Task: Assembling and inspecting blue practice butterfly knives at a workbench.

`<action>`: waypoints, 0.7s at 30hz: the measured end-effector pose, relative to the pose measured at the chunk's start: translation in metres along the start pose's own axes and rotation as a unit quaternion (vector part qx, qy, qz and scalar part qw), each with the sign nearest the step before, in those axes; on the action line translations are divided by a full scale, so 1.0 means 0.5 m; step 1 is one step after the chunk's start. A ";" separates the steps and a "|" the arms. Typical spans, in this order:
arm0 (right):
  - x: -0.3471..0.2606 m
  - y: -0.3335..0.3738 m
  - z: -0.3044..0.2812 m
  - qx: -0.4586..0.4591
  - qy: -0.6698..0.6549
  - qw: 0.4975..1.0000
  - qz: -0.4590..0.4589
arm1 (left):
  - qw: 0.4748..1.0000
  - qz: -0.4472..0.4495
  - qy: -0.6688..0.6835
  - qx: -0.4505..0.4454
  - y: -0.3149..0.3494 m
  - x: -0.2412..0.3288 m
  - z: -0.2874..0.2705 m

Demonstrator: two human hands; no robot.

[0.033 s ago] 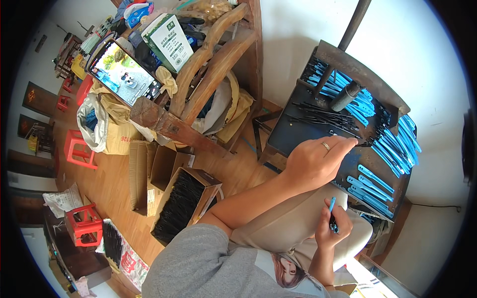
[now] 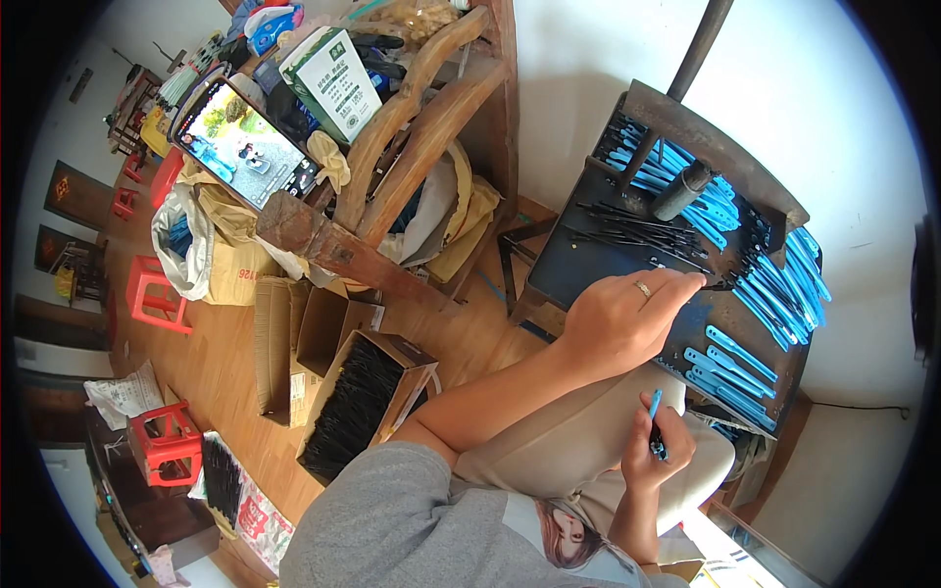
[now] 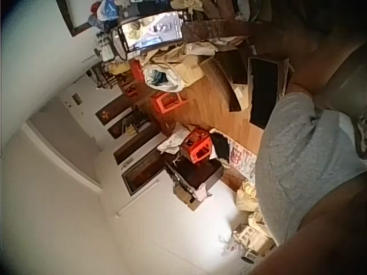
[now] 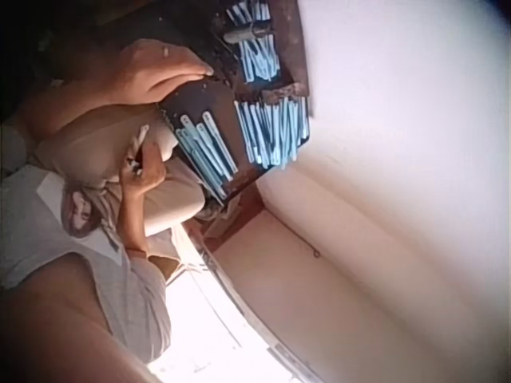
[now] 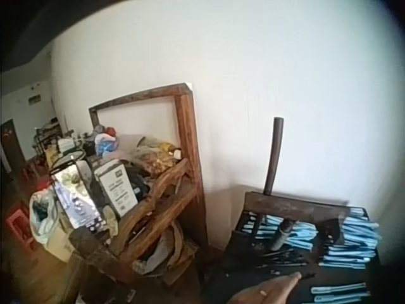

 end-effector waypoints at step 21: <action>0.004 0.001 0.002 -0.003 0.002 1.000 -0.009 | 1.000 0.002 0.004 -0.002 0.000 0.000 -0.001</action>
Point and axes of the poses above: each hand's wrist, its own y-axis away from the middle knuckle, its own z-axis out of the palm, x = y × z, the point moved 1 cm from there along -y, towards the middle knuckle, and after that the axes turned 11 degrees about -z, right-handed, at the moved point
